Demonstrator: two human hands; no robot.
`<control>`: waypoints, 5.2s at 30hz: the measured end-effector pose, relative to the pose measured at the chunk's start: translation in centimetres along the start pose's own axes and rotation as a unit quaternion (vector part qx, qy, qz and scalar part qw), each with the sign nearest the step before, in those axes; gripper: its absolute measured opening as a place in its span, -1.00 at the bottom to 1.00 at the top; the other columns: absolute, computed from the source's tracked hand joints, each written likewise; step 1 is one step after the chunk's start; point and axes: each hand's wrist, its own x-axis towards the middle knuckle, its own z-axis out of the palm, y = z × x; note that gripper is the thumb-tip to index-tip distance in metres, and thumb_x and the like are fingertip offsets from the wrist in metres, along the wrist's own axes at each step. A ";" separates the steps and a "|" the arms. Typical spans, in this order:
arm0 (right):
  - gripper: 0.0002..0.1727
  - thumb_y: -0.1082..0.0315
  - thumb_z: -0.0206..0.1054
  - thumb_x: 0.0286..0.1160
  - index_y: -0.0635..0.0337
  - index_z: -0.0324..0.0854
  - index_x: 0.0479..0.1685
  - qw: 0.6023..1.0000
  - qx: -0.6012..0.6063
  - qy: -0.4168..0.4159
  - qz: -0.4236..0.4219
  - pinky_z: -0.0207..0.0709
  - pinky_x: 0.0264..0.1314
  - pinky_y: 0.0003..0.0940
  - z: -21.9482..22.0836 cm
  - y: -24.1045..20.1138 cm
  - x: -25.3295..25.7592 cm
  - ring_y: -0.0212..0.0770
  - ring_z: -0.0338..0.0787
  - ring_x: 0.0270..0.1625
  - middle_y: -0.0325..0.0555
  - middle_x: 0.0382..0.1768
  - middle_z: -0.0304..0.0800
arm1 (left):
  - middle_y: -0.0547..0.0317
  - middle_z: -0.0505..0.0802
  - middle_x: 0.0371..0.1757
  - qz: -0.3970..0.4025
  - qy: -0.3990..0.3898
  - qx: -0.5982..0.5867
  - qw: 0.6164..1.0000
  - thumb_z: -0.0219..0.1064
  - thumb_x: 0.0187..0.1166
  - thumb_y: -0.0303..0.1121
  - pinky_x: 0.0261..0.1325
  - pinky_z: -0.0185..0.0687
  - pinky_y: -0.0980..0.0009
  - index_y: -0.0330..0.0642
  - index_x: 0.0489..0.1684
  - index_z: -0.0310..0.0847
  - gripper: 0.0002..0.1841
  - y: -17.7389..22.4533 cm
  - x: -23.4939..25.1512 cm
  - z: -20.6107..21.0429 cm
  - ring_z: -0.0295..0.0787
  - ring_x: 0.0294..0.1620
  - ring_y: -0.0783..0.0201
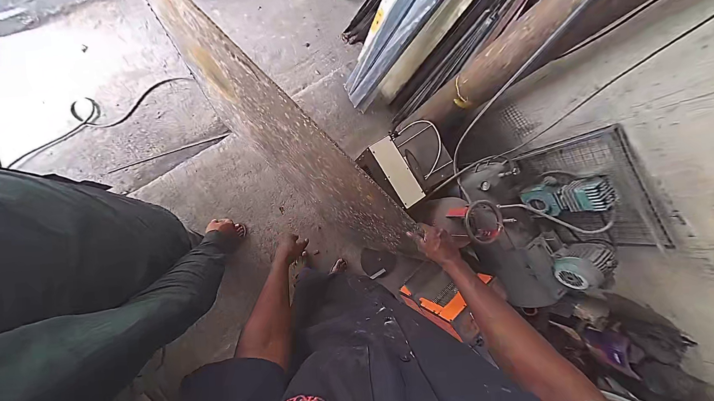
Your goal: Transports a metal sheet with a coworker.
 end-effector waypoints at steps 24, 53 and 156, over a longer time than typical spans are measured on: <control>-0.41 -0.07 0.22 0.71 0.21 0.59 0.47 0.994 -0.027 -0.024 -0.099 0.53 0.37 0.37 -3.1 2.4 3.8 0.35 0.77 0.30 0.35 0.20 0.79 | -0.12 0.10 0.92 0.093 0.395 0.061 0.912 0.34 0.44 0.35 0.86 0.08 -0.06 -0.21 0.90 0.02 0.09 10.3 -9.9 6.0 -0.02 0.92 -0.03; -0.46 -0.09 0.28 0.66 -0.05 0.60 0.51 0.997 -0.039 -0.033 -0.057 0.56 0.33 0.35 -0.9 0.8 2.1 0.28 0.81 0.27 0.22 0.17 0.85 | 0.48 -0.21 0.98 0.251 0.211 0.239 0.914 0.47 0.46 -0.16 0.40 0.53 -0.29 0.30 0.98 -0.38 0.11 22.5 -5.2 -4.8 0.59 0.55 0.00; -0.56 0.27 -0.08 0.84 0.37 0.72 0.02 0.914 -0.066 -0.335 -0.219 0.53 0.26 0.24 1.6 2.8 -4.6 0.29 0.79 0.24 0.32 0.05 0.83 | 0.31 0.73 -0.42 0.485 0.128 0.376 0.779 0.36 0.19 0.50 0.44 0.30 0.04 0.11 -0.54 0.63 -0.40 19.5 -9.5 7.7 0.68 -0.18 0.19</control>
